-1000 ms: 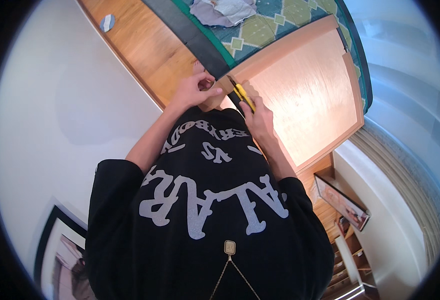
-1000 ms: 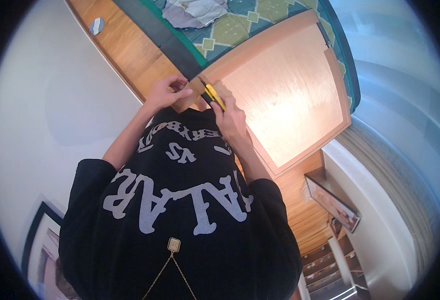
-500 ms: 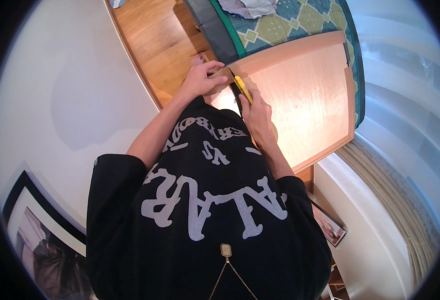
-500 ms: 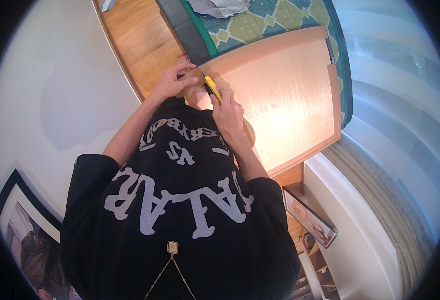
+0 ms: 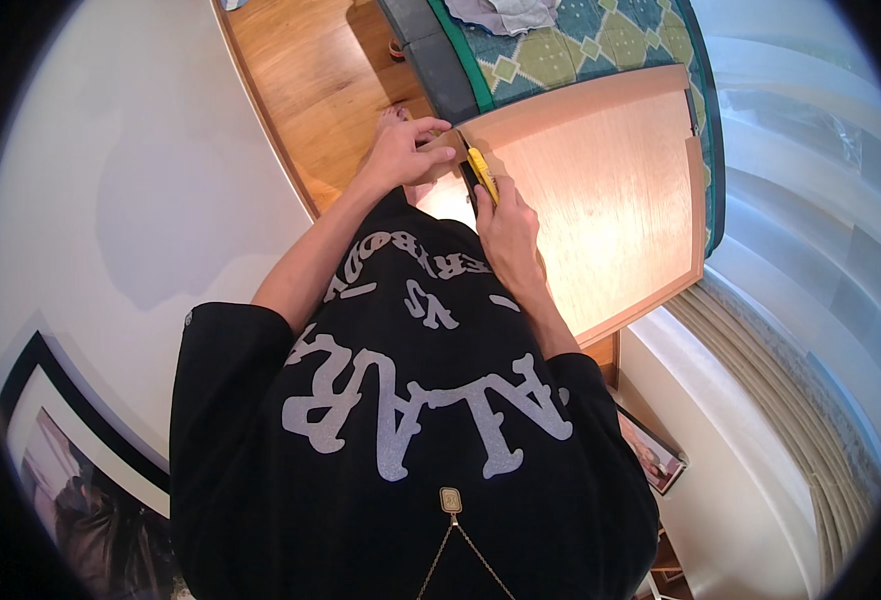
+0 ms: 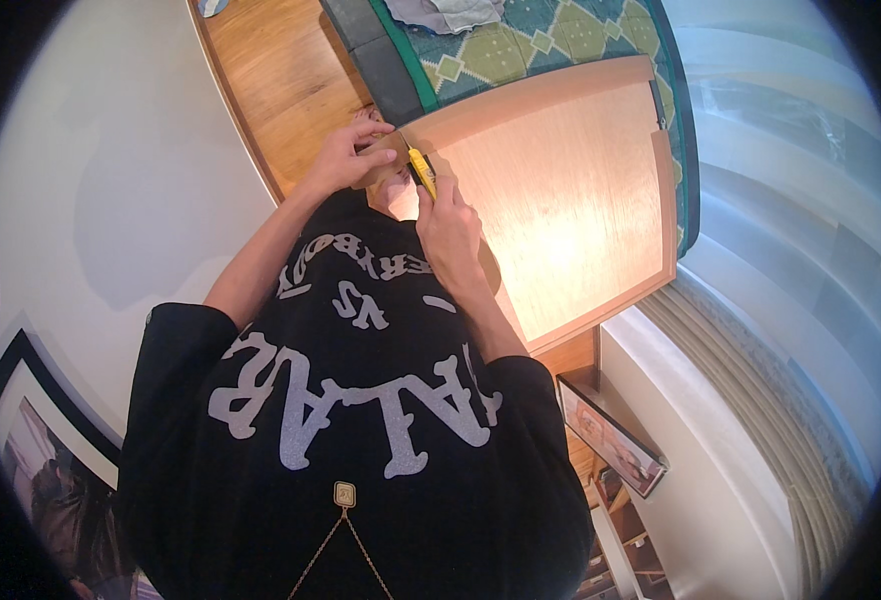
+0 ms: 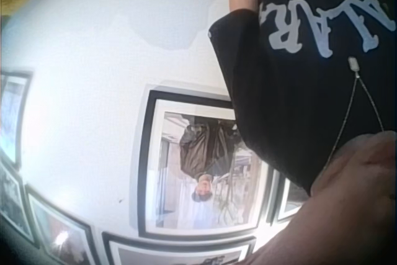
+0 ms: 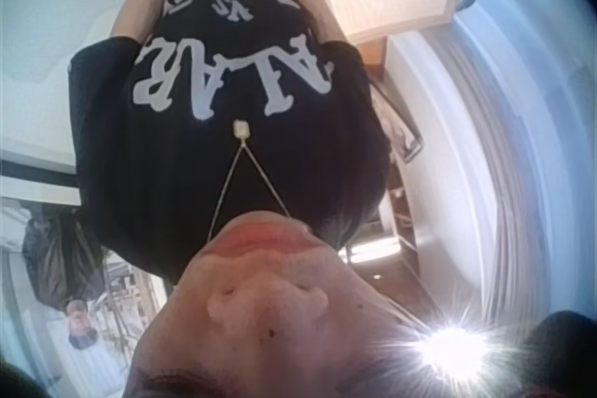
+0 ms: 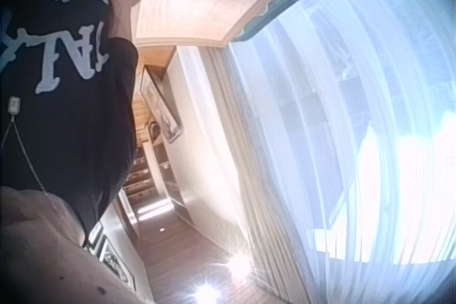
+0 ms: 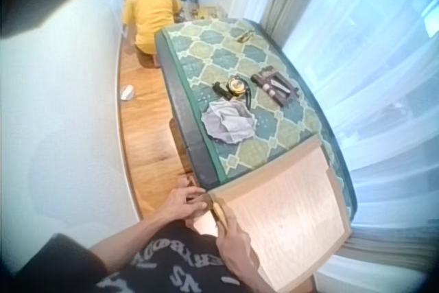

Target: The person applies brown tape to the edges of a rectangular wooden board, using a utility knife to cut the tape and smoothing it down with their fingers. They repeatedly measure, cut, and press the tape along the board's perimeter.

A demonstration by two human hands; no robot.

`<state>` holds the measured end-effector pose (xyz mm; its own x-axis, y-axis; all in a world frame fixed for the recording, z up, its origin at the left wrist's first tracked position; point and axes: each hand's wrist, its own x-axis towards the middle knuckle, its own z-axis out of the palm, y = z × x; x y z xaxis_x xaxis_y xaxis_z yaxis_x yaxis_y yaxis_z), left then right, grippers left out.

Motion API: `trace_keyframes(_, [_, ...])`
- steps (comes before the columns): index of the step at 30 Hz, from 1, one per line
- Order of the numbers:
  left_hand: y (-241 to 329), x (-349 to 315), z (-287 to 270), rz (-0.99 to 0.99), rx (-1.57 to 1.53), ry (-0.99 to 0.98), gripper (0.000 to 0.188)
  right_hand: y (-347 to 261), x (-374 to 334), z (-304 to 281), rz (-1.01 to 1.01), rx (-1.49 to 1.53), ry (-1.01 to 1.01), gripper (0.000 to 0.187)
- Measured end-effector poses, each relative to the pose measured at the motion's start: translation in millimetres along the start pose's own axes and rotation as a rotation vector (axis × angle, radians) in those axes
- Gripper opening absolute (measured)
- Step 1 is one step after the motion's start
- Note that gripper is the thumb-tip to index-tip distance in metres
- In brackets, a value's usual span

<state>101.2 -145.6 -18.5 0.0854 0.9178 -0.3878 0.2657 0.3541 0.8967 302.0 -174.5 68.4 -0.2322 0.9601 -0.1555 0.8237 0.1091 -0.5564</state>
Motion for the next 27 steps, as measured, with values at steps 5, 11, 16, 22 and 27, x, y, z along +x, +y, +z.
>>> trace_keyframes(5, [7.4,-3.0,-1.1,-0.002,-0.023,0.008,0.045,-1.1,-11.1,-5.2,0.021,0.012,0.007,0.019])
trace_keyframes(11, [2.5,-1.8,-0.8,0.025,0.033,0.015,0.044,10.4,-25.7,-3.1,0.069,-0.014,-0.020,0.020])
trace_keyframes(16, [9.0,-4.2,-0.1,0.029,0.013,0.019,0.042,21.0,-35.6,-5.3,0.094,-0.007,-0.070,0.023])
trace_keyframes(22, [3.9,-4.2,-2.9,0.033,-0.019,-0.013,0.045,13.8,-26.2,-27.5,0.223,0.309,-0.029,0.026])
trace_keyframes(27, [2.7,-5.2,-6.2,0.013,-0.140,-0.065,0.045,19.5,4.4,-25.1,-0.014,0.158,-0.070,0.039])
